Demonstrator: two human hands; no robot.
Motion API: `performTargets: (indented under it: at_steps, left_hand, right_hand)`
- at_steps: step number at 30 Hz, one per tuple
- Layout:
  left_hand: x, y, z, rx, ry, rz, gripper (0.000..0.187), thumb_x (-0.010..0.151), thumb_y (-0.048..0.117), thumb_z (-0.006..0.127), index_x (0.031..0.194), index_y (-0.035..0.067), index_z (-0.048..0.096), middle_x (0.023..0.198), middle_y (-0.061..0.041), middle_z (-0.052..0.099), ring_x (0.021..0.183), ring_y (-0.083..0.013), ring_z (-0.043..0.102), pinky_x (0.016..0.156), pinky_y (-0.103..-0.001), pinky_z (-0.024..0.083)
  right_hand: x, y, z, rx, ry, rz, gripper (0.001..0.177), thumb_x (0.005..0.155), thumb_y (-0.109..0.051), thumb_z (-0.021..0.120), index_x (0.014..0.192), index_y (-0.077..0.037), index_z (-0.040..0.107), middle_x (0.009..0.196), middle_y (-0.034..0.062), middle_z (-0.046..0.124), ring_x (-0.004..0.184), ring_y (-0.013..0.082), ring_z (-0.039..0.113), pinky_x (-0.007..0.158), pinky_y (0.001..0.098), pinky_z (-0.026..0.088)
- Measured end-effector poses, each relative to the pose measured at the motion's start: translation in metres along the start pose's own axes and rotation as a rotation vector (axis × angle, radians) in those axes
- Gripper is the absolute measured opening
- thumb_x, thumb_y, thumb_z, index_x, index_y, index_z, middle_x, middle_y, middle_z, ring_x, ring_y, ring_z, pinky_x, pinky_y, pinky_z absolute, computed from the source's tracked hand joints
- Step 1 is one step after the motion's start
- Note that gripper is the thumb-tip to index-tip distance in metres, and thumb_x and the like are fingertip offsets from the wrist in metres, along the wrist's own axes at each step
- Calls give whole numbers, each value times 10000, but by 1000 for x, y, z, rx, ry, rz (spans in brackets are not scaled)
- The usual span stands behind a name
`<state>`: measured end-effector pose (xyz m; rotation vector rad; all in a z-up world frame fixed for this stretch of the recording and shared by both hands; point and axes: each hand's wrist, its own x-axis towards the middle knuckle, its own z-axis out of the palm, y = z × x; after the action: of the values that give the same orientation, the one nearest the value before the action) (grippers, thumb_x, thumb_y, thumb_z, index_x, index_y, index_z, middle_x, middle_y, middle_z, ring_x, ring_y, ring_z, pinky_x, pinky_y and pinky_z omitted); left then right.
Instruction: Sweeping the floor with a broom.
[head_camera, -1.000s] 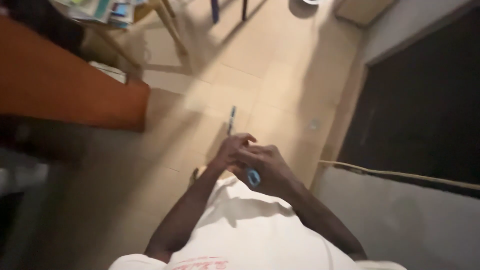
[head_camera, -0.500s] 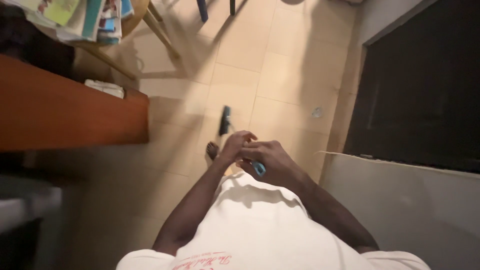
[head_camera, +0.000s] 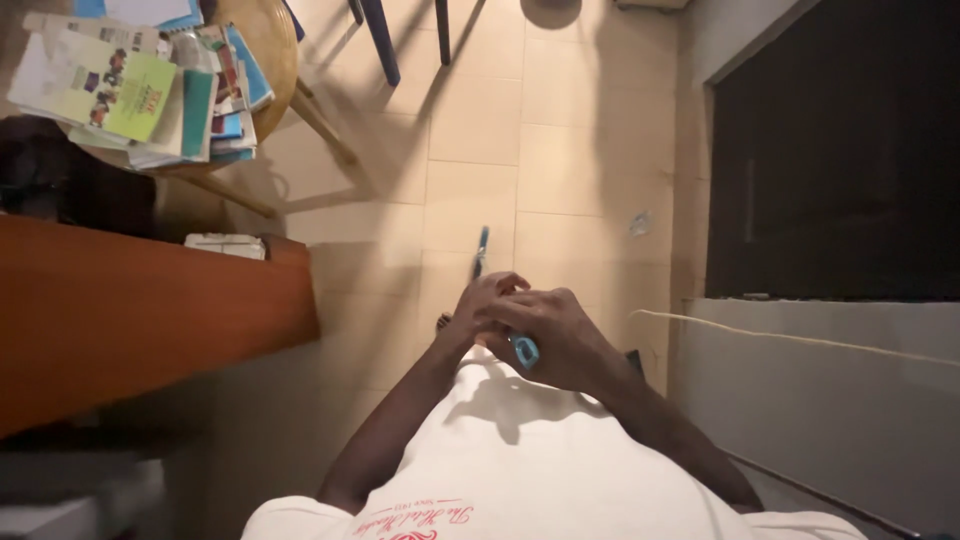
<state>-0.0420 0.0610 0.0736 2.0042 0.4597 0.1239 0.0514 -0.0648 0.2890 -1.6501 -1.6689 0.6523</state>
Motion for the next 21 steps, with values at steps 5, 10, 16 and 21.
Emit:
performTargets:
  at_steps: [5,10,16,21]
  left_hand:
    - [-26,-16,-35,17,21,-174,309,845,256,720,1104,87,717,986,-100,750,914,-246,744,833,-374,584]
    - [-33,-39,-44,70,16,-205,341,783,267,757,1080,101,736,963,-102,736,914,-263,728,830,-389,578]
    - [-2,-76,-12,121,-30,-9,330,737,307,771,1010,123,769,936,-110,719,953,-298,695,843,-424,551]
    - [26,-68,10,20,-69,114,346,731,309,750,1027,130,763,951,-102,712,947,-289,697,841,-417,552]
  right_hand:
    - [21,-5,22,111,-18,-3,193,890,-202,783,1045,-99,730,877,76,764,735,226,752,642,372,581]
    - [29,-7,34,100,-40,10,163,893,-170,773,1037,-102,743,861,81,738,743,268,717,659,400,553]
    - [26,-3,39,19,-44,67,194,881,-151,753,1075,-139,756,915,60,743,765,269,723,683,402,572]
    - [22,-3,30,-93,-71,185,249,868,-175,754,1116,-165,753,907,53,746,760,247,732,691,400,579]
